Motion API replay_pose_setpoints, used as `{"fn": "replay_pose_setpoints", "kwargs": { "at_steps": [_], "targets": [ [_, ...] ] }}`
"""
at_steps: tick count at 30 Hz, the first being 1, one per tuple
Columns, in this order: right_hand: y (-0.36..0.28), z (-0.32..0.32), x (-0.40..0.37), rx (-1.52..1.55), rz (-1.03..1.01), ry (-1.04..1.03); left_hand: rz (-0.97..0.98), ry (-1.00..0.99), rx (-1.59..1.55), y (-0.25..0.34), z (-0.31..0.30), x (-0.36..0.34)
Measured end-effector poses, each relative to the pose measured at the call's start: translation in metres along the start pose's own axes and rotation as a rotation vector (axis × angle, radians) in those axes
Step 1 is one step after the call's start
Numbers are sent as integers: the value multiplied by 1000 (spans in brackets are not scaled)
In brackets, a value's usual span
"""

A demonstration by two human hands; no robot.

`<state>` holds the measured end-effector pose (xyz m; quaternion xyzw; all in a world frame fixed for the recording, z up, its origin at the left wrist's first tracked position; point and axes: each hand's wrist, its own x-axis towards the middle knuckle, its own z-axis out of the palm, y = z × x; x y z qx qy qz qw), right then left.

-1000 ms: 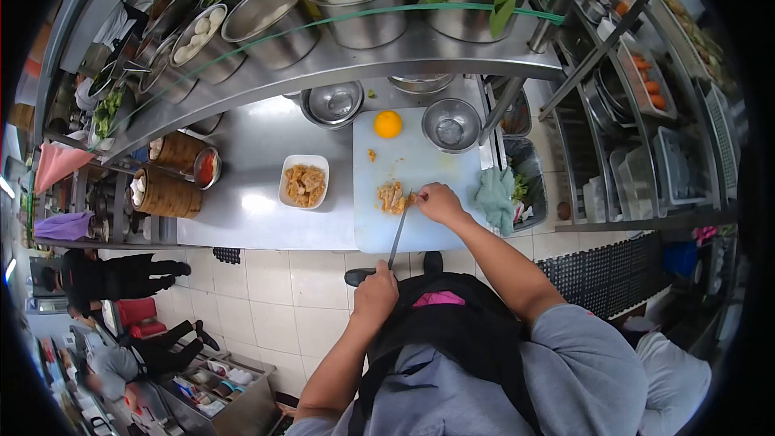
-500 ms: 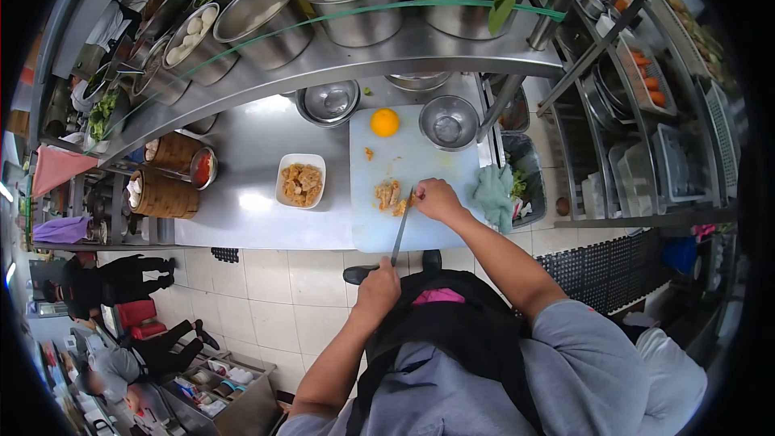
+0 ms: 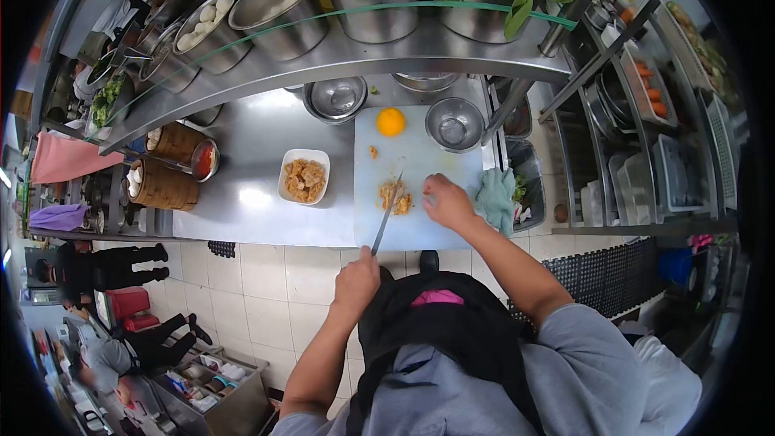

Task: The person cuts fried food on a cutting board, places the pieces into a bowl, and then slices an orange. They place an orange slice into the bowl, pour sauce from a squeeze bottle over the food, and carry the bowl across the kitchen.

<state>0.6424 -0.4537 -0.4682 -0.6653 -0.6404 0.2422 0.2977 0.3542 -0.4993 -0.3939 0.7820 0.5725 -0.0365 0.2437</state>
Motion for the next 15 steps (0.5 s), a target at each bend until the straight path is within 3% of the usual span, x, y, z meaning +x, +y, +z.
{"fn": "replay_pose_setpoints", "kwargs": {
  "at_steps": [4,15],
  "targets": [
    [-25,15,-7,-57,-186,-111,20,-27,18,-14,-1,-14],
    [-10,21,-10,-14,-171,-145,20,-134,-73,-4,-4,-30]
  ]
}}
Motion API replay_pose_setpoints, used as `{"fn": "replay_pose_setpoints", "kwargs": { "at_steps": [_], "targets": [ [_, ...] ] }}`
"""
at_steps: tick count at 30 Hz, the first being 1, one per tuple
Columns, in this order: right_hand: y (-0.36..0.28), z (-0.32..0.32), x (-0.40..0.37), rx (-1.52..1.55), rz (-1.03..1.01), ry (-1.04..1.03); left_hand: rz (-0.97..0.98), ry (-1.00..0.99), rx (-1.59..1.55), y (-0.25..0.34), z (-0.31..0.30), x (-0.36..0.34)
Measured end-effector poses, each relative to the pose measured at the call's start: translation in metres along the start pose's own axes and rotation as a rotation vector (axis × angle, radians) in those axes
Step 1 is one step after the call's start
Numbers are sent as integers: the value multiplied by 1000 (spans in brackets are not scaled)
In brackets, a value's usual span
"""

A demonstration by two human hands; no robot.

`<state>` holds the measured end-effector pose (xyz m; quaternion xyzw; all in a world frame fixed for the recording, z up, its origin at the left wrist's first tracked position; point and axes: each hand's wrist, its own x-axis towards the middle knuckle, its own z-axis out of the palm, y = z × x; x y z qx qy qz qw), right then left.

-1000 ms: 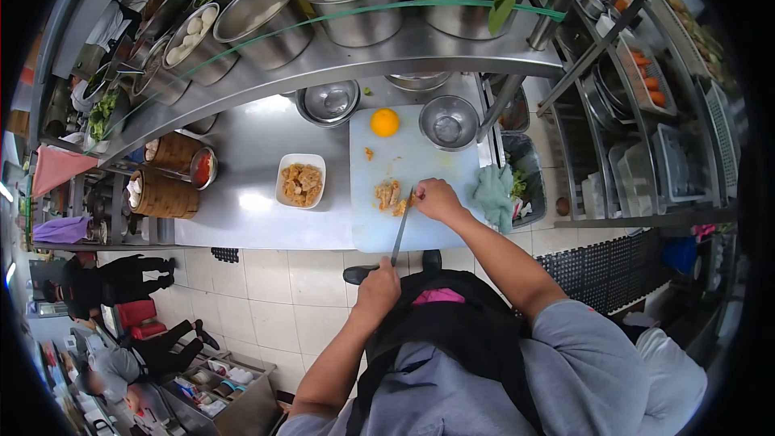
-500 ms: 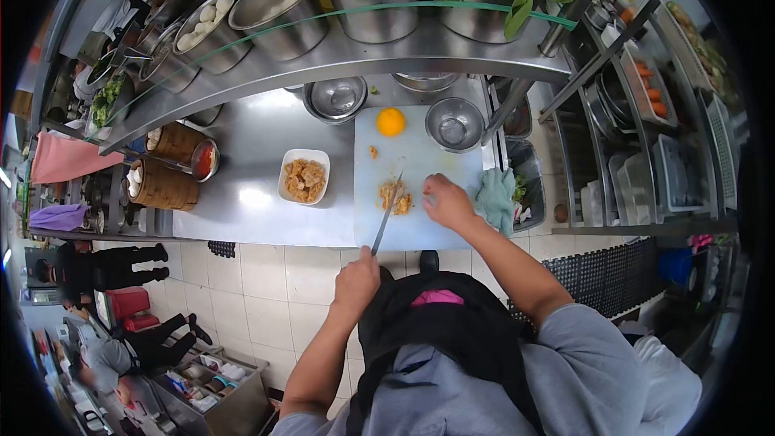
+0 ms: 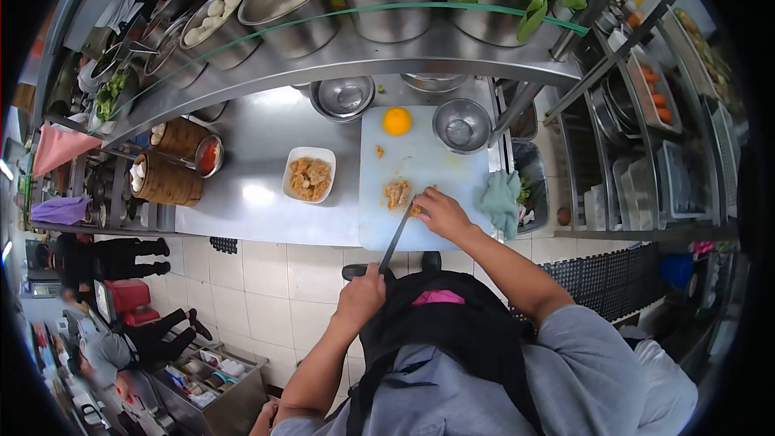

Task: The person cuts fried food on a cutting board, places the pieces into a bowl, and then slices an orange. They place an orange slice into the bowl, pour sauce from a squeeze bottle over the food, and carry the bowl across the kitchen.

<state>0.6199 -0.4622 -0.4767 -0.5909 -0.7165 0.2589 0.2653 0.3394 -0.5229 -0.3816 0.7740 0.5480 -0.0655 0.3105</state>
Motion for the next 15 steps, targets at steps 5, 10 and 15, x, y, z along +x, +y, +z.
{"fn": "replay_pose_setpoints", "kwargs": {
  "at_steps": [5,10,15],
  "targets": [
    [1,-2,1,-4,27,-27,17,-19,-62,-3,5,4],
    [1,-3,2,3,52,-47,34,-28,-105,-2,6,6],
    [6,-2,-1,35,65,-16,-65,107,68,3,-20,3]
  ]
}}
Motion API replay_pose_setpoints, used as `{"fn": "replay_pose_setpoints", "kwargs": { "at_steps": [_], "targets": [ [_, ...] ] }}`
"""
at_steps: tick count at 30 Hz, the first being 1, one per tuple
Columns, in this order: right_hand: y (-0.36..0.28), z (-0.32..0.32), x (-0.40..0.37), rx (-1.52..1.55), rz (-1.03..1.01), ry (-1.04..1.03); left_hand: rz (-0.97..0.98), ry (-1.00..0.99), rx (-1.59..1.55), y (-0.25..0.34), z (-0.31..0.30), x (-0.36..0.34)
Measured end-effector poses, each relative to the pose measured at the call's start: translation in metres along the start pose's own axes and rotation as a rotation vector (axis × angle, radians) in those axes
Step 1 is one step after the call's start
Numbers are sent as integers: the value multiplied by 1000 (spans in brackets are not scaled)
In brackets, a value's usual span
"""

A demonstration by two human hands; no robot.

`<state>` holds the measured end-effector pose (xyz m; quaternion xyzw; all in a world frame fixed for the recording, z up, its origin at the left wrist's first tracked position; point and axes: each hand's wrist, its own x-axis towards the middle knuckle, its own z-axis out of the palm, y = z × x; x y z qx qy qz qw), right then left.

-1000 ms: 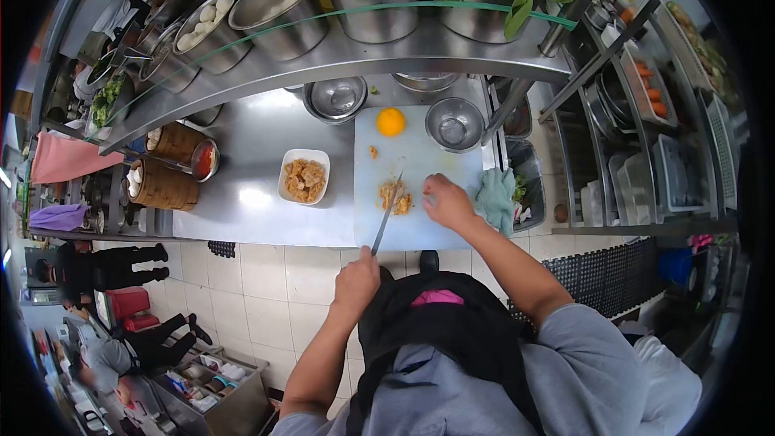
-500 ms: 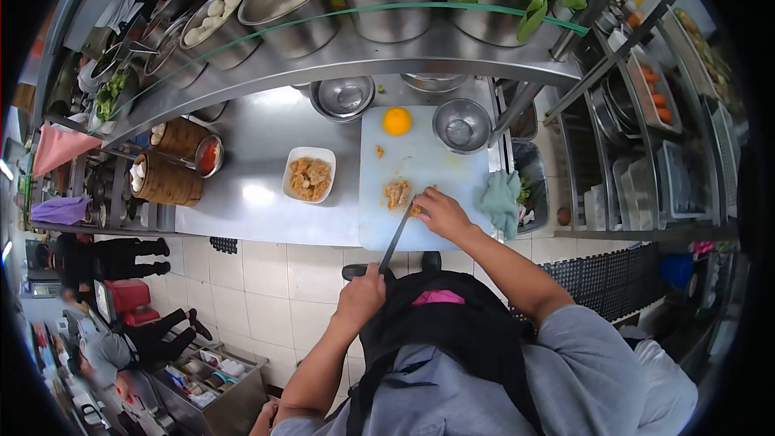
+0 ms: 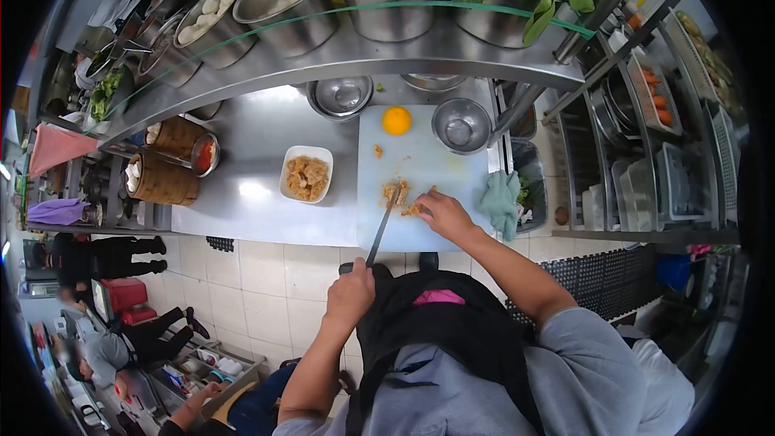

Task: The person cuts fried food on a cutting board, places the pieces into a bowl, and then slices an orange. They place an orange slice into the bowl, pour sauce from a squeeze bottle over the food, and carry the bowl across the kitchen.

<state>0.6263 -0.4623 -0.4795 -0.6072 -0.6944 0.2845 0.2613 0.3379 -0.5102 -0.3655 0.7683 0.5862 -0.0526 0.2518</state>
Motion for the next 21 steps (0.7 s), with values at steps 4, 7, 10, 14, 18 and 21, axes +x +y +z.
{"fn": "replay_pose_setpoints", "kwargs": {
  "at_steps": [4,7,10,14,18,21],
  "targets": [
    [-7,7,6,-5,24,69,7,-49,33,-3,-3,-2],
    [-15,10,11,-58,-54,128,14,-46,11,-3,2,-5],
    [-16,7,13,-1,-9,33,11,-94,15,-3,8,-6],
    [-14,7,15,-27,-12,-47,57,-91,-7,-6,15,-8],
    [-11,8,18,-34,-19,-54,8,-28,-25,-6,44,3],
    [-17,4,23,-50,4,-63,10,-27,-29,-11,64,20]
  ]
}}
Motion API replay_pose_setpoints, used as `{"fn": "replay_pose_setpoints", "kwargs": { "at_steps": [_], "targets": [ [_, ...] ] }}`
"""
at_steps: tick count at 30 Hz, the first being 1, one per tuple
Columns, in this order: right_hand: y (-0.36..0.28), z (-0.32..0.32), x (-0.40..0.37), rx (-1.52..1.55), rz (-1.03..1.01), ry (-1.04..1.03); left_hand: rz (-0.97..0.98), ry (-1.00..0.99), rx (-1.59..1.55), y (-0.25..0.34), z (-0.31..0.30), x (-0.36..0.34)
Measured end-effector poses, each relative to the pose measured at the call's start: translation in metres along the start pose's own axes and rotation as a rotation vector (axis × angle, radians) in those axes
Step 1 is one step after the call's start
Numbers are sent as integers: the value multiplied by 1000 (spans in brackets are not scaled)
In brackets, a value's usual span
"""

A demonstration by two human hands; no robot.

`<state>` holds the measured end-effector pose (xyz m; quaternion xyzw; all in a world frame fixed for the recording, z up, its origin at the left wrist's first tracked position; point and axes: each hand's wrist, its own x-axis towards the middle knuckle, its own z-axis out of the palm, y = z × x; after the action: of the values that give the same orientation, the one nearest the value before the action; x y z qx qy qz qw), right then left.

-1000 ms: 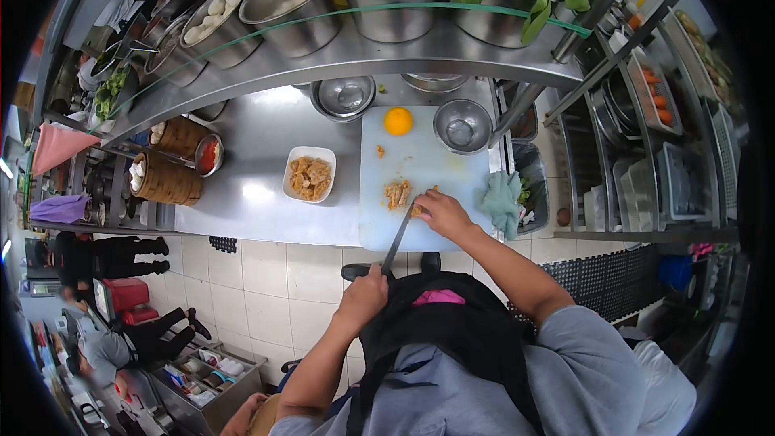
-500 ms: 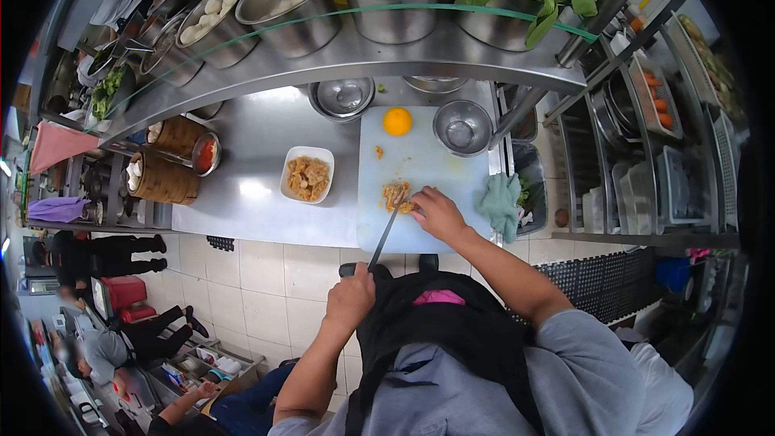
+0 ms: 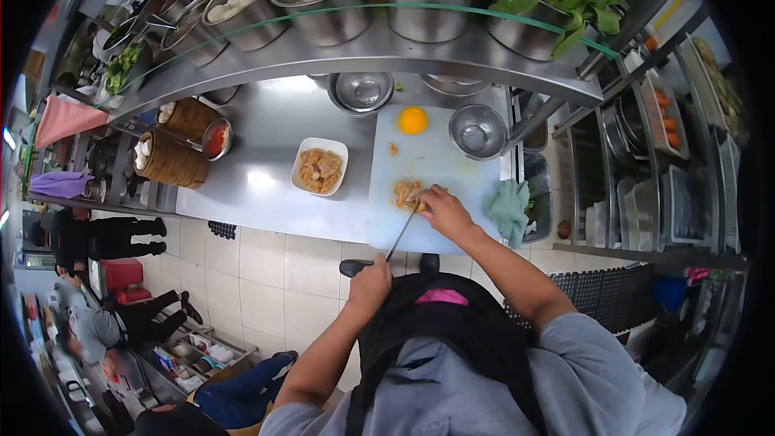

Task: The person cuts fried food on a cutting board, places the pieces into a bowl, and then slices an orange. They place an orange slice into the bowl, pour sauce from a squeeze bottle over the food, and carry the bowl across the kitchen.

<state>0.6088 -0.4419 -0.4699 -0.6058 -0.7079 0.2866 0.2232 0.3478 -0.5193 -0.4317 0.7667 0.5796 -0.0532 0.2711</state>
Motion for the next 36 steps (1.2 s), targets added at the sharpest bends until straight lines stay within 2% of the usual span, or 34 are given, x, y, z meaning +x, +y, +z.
{"fn": "replay_pose_setpoints", "kwargs": {
  "at_steps": [5,8,10,12,14,15,17,20,22,25,28,31,36],
  "targets": [
    [-7,-15,6,-36,52,37,39,34,-74,-8,-15,-2],
    [-9,-21,17,-81,17,-55,-21,74,-131,-24,-23,-8],
    [-10,-21,27,-159,-26,-140,-36,125,-378,-45,-14,-9],
    [-9,-21,39,-186,-36,-203,-31,107,-448,-57,-3,-5],
    [-8,-17,47,-210,-36,-266,-166,-137,-774,-49,-4,-6],
    [-7,-16,50,-195,-83,-280,-144,-160,-858,-46,2,-4],
    [-9,-13,52,-186,-132,-301,-146,-184,-863,-40,14,-1],
    [-18,-9,53,-178,-56,-313,-146,-208,-908,-30,18,4],
    [-12,-2,53,-34,-94,-181,-128,-218,-912,-29,12,8],
    [-13,-1,57,40,-7,-167,-95,-231,-880,-33,-2,15],
    [-23,1,66,100,4,-117,-90,-277,-779,-45,-27,21],
    [-48,-2,88,128,-36,-100,-100,-245,-841,-54,-71,15],
    [-103,15,164,137,-121,-139,-152,-190,-809,-105,-115,27]
  ]
}}
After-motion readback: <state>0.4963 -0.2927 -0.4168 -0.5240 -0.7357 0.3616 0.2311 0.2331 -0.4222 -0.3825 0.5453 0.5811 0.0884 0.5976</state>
